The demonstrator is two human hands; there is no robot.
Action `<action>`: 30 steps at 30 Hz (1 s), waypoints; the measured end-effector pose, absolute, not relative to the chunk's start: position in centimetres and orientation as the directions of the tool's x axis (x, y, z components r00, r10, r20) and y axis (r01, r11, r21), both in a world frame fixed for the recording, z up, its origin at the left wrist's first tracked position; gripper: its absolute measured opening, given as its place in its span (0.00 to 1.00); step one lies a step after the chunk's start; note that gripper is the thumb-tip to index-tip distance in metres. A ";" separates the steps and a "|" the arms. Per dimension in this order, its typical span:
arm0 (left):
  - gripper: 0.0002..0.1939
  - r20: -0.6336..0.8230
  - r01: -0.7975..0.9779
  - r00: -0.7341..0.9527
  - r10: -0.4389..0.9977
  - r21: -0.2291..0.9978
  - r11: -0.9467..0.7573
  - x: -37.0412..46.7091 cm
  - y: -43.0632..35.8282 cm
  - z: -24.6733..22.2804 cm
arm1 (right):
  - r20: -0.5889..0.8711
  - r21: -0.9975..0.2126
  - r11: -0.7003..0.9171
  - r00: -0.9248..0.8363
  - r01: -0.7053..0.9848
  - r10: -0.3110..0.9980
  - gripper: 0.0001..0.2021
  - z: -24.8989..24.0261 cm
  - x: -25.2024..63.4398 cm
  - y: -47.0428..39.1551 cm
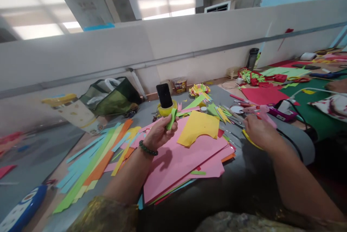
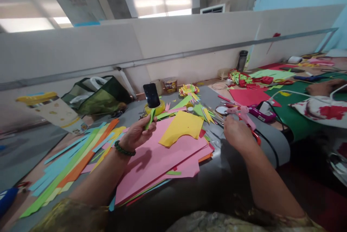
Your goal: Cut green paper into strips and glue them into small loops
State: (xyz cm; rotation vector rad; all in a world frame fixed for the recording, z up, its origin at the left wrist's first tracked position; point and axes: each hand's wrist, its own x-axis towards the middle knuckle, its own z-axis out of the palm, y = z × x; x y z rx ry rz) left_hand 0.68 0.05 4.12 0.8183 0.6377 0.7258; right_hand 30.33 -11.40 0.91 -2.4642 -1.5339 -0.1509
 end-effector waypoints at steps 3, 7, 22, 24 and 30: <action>0.19 -0.214 -0.319 0.599 0.771 0.820 0.475 0.7 0.1 4.0 | 0.382 -0.387 -0.246 0.397 0.889 0.834 0.13 2.0 28.9 -12.9; 0.14 -0.149 -0.310 0.635 0.758 0.849 0.428 0.8 0.1 3.7 | 0.420 -0.577 0.175 0.107 0.798 0.901 0.13 2.4 24.9 -14.3; 0.20 0.006 -0.246 0.681 0.732 0.944 0.221 0.9 -0.2 2.7 | 0.393 -0.589 0.241 0.014 0.772 0.919 0.13 1.5 21.6 -13.2; 0.22 0.025 -0.215 0.684 0.729 0.962 0.169 1.1 -0.5 2.7 | 0.399 -0.577 0.237 0.017 0.782 0.917 0.13 1.3 21.3 -12.9; 0.25 0.026 -0.085 0.706 0.708 0.995 0.048 1.5 -0.9 2.5 | 0.444 -0.516 0.220 0.039 0.828 0.895 0.13 0.4 20.6 -11.6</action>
